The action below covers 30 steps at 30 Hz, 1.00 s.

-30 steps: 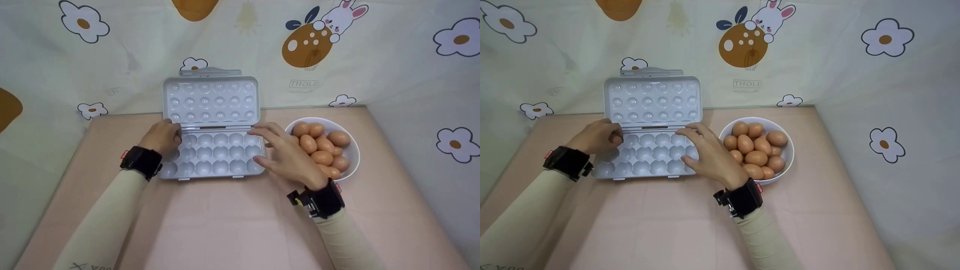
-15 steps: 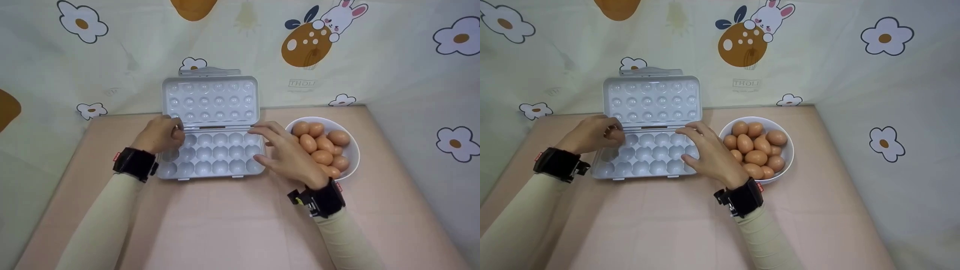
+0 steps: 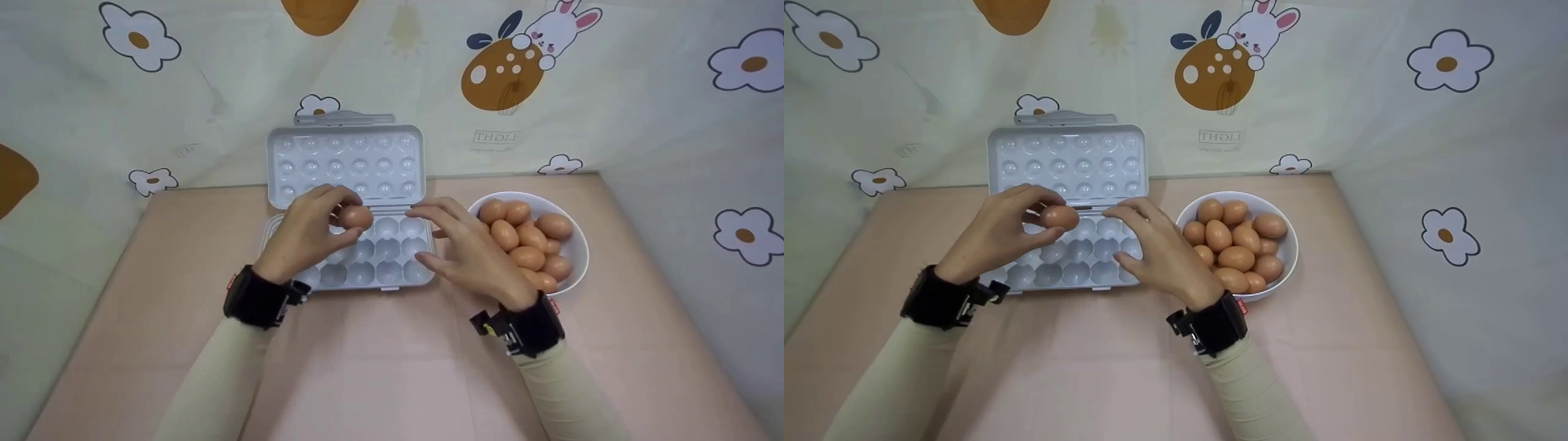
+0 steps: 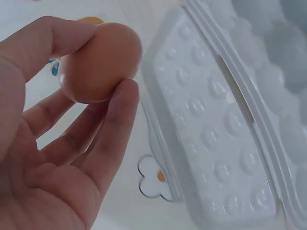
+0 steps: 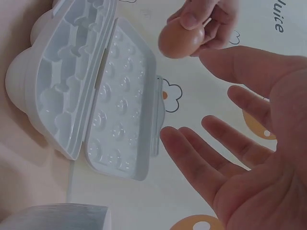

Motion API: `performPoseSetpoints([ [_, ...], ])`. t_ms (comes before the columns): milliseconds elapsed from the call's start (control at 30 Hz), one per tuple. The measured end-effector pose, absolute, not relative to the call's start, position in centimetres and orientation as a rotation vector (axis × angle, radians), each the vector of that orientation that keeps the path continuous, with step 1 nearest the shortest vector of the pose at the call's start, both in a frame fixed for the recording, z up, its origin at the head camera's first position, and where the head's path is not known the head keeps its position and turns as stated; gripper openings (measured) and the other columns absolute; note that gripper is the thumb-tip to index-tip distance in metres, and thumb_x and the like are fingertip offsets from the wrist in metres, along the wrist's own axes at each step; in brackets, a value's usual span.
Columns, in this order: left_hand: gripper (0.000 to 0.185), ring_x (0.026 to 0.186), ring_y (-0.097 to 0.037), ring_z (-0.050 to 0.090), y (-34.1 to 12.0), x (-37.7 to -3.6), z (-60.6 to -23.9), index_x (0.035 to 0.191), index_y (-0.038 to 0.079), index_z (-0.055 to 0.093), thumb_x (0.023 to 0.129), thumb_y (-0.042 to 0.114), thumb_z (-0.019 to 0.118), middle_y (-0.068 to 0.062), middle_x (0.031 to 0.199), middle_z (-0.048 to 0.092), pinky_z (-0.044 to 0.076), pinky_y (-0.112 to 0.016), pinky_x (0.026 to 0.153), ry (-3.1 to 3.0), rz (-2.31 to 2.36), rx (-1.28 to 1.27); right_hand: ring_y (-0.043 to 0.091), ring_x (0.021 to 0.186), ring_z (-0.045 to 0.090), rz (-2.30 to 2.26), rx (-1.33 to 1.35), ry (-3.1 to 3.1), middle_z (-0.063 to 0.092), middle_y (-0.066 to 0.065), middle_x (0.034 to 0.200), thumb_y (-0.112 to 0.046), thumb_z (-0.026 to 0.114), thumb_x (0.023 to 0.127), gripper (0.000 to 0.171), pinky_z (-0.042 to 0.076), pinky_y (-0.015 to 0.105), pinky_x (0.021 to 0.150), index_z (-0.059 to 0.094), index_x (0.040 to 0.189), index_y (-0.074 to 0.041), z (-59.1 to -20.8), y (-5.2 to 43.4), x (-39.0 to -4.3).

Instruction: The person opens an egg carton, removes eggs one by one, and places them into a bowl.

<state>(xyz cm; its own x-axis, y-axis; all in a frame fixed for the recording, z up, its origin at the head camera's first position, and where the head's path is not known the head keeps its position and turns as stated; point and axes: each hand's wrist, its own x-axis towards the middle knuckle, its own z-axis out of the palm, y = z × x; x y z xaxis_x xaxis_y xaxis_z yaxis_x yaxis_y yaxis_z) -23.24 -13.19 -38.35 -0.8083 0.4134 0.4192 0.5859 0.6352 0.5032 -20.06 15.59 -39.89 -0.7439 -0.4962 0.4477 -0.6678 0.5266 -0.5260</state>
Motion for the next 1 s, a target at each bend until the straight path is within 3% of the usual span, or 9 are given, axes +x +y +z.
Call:
performPoseSetpoints([
  [167,0.037,0.097,-0.018,0.067,-11.1,-22.7,-38.4,0.118,0.006,0.071,0.085,0.006,0.086,-0.007,0.11,0.07,0.061,-0.027,0.085,-2.511,-1.044,-0.882,0.012,0.132,0.056,1.05,1.002,-2.479,0.055,0.0,0.147,-0.008,0.084,0.091,0.061,0.056,0.025,0.099,0.059,0.146,-0.015,-39.8,15.6,-20.1],
  [400,0.033,0.103,-0.016,0.067,-8.9,-22.4,-38.7,0.118,0.005,0.07,0.087,0.005,0.083,-0.007,0.111,0.071,0.06,-0.021,0.085,-2.385,-1.187,-0.974,0.023,0.129,0.06,1.108,1.029,-2.38,0.058,0.003,0.141,-0.002,0.083,0.09,0.059,0.061,0.037,0.097,0.059,0.144,-0.009,-39.8,15.4,-20.2],
  [667,0.033,0.103,-0.016,0.07,-7.6,-22.3,-39.2,0.119,0.004,0.068,0.09,0.008,0.083,-0.008,0.113,0.073,0.061,-0.022,0.083,-2.346,-1.313,-0.999,0.011,0.125,0.06,1.136,1.03,-2.324,0.06,0.001,0.134,-0.001,0.083,0.089,0.053,0.06,0.03,0.096,0.062,0.137,-0.008,-39.8,15.4,-20.1],
  [1000,0.035,0.102,-0.014,0.073,-7.1,-21.9,-39.7,0.121,0.003,0.065,0.093,0.013,0.083,-0.007,0.114,0.074,0.062,-0.023,0.083,-2.358,-1.442,-0.992,0.013,0.125,0.06,1.076,1.067,-2.259,0.063,-0.001,0.132,-0.005,0.083,0.091,0.04,0.058,0.026,0.098,0.067,0.128,-0.01,-40.2,15.2,-20.2],
])
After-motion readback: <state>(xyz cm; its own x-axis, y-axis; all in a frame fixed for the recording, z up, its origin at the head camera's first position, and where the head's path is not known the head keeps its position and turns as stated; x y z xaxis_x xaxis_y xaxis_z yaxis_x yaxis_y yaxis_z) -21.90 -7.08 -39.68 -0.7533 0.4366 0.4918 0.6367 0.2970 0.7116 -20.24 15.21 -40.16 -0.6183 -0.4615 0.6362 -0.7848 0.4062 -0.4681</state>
